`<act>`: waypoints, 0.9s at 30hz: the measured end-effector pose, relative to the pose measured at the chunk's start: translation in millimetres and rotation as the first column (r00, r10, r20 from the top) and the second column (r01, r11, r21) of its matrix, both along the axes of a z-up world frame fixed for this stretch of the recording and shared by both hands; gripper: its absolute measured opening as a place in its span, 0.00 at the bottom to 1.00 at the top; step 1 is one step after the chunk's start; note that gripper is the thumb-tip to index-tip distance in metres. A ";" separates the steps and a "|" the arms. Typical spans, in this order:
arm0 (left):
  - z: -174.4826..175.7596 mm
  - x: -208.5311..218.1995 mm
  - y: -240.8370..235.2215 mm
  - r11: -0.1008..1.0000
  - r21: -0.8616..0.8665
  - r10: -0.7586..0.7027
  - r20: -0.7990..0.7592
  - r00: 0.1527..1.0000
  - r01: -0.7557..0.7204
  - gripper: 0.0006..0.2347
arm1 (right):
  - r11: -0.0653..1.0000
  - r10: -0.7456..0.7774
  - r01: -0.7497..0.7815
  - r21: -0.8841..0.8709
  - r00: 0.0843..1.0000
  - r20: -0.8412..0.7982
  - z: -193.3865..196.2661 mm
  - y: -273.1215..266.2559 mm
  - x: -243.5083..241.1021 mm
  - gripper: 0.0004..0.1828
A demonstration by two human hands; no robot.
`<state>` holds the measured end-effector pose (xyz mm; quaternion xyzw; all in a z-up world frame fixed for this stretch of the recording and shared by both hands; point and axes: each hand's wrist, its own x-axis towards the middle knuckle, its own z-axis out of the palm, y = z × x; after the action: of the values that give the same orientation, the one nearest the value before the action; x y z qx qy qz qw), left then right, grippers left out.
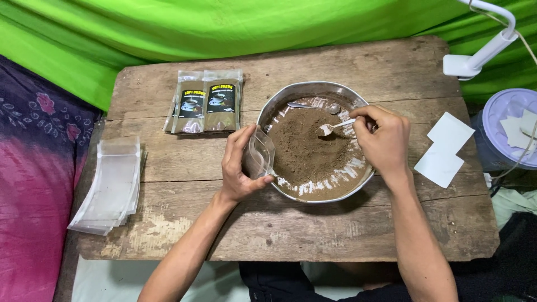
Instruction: The person uses a small spoon to fill a clear plastic pouch with coffee grounds from a large bowl, then shows the filled pouch and continues spooning grounds into a second pouch.
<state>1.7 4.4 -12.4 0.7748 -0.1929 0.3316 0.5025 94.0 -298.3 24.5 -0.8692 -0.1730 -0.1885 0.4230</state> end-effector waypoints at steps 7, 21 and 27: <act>-4.7 1.3 1.4 0.999 -0.036 0.017 0.017 1.000 -0.016 0.45 | 0.919 0.111 -0.051 0.392 0.985 -0.132 68.5 21.3 -35.8 0.11; -5.8 3.4 -1.9 0.992 -0.128 0.010 0.045 0.999 -0.004 0.49 | 0.914 0.351 -0.406 -0.002 0.787 0.507 70.4 73.0 -60.7 0.13; -10.3 9.1 -0.3 0.986 -0.164 0.027 0.156 0.987 -0.001 0.46 | 0.946 0.159 -0.264 0.186 0.882 0.445 52.9 34.6 -31.6 0.11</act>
<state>10.8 4.1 -22.8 0.7037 -0.1987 0.4103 0.5450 62.4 -263.7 77.3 -0.7251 -0.3310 -0.3446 0.4958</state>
